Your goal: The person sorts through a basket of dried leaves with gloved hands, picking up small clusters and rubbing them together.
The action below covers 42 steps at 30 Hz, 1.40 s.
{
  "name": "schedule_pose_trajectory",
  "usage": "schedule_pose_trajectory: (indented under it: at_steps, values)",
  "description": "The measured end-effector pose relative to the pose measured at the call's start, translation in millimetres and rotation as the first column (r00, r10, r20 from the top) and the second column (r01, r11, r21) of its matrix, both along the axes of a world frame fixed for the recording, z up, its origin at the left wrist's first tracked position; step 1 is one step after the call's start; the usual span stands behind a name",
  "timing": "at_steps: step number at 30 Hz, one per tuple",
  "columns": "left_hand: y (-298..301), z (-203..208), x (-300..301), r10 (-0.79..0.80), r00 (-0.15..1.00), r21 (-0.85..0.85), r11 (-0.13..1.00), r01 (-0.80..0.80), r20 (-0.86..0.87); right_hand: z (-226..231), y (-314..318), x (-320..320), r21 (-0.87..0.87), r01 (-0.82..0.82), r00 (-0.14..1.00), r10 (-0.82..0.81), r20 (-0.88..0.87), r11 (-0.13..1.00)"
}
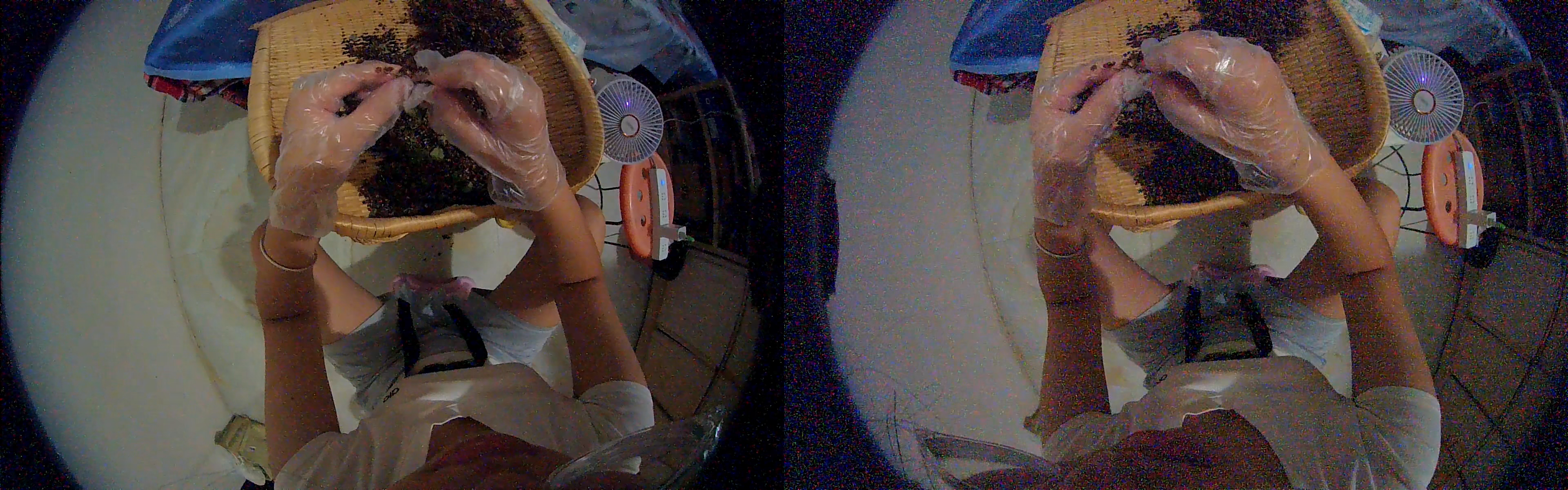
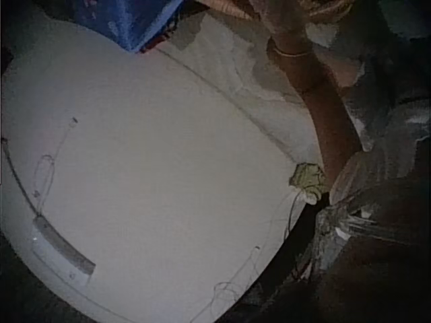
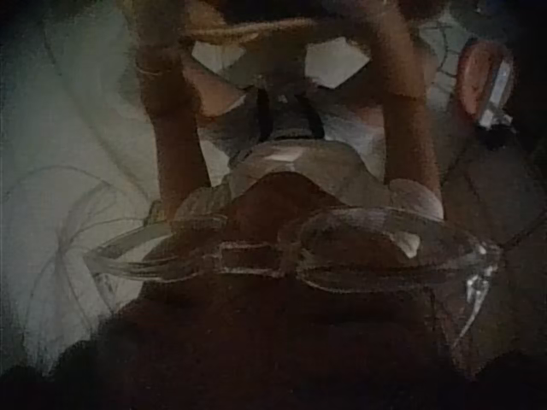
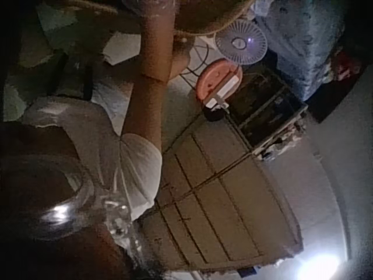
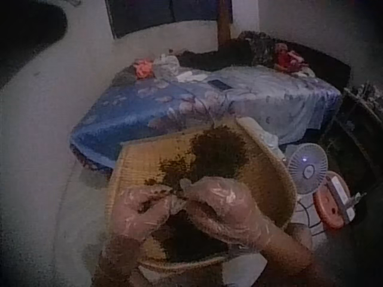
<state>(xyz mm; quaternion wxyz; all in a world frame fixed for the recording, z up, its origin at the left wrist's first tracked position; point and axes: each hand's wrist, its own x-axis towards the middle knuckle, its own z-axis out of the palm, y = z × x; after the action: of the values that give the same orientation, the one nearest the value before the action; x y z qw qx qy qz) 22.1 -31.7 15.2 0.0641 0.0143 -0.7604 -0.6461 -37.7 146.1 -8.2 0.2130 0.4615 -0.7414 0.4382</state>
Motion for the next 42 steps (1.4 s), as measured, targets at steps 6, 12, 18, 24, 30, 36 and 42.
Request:
schedule_pose_trajectory:
  at_steps: [6, 12, 18, 24, 30, 36, 42]
  values:
    - [-2.5, -7.9, 0.1, 0.023, 1.0, -0.027, 0.999, -0.024, -0.01, 0.0, -0.9, 0.3, -0.016, -0.016, 0.993, 0.018, 0.117, 1.0]
    - [-6.2, -18.6, 1.2, -0.077, 0.937, -0.35, 0.935, -0.05, -0.34, -7.9, -3.2, 4.2, -0.226, -0.071, 0.78, 0.196, 0.594, 0.971]
    - [-1.9, -3.7, 0.1, -0.065, 0.981, -0.202, 0.979, 0.028, -0.181, -5.6, -2.9, 6.6, -0.246, -0.053, 0.694, 0.213, 0.688, 0.968]
    - [-5.2, -5.5, 0.6, -0.112, 0.979, -0.241, 0.968, 0.068, -0.172, -4.2, -4.9, 5.8, -0.151, -0.012, 0.846, 0.091, 0.526, 0.988]
    - [-7.8, -8.0, -3.6, -0.08, 0.997, 0.014, 0.997, 0.08, 0.011, 5.5, -7.7, 9.4, -0.25, 0.058, 0.763, 0.119, 0.635, 0.966]
    - [-10.0, -3.8, -0.8, -0.081, 0.986, 0.266, 0.963, 0.04, 0.142, 18.4, -7.8, 13.2, -0.188, 0.21, 0.537, 0.047, 0.842, 0.959]
    - [-2.3, -2.6, 0.1, 0.023, 0.995, 0.359, 0.932, -0.055, 0.092, 16.0, -0.4, 8.7, -0.316, -0.098, 0.414, 0.327, 0.849, 0.944]
